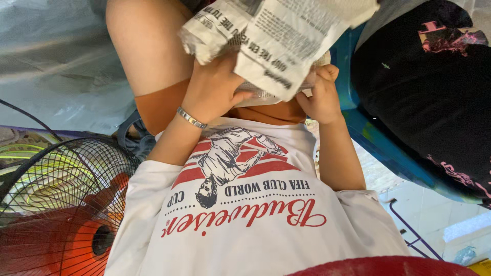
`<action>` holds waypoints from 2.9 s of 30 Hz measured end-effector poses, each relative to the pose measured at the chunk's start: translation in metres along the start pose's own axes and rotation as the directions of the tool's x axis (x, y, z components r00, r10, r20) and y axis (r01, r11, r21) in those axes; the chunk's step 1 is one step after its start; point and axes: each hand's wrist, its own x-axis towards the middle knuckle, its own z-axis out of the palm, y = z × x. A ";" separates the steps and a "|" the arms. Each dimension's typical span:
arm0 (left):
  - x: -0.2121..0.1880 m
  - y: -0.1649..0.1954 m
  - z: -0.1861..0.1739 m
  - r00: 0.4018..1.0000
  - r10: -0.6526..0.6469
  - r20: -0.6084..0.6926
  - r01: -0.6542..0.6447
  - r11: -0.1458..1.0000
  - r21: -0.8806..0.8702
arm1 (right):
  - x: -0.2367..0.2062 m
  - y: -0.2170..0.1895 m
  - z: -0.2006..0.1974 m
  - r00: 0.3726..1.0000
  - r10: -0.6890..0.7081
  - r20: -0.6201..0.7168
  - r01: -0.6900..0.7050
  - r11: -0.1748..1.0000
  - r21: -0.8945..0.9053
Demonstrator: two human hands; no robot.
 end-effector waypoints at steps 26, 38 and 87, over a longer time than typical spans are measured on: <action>0.019 -0.016 -0.011 0.995 0.007 -0.101 -0.002 0.999 0.049 | 0.038 -0.053 -0.034 0.977 -0.200 0.071 0.212 0.936 -0.281; 0.015 -0.017 -0.007 0.990 -0.036 -0.135 0.050 0.994 0.101 | 0.042 -0.066 -0.058 0.970 -0.236 -0.059 0.181 0.862 -0.473; 0.025 -0.066 -0.026 0.968 -0.244 0.063 0.251 0.918 -0.306 | 0.154 -0.046 -0.065 0.900 -0.303 0.314 0.374 0.906 -0.197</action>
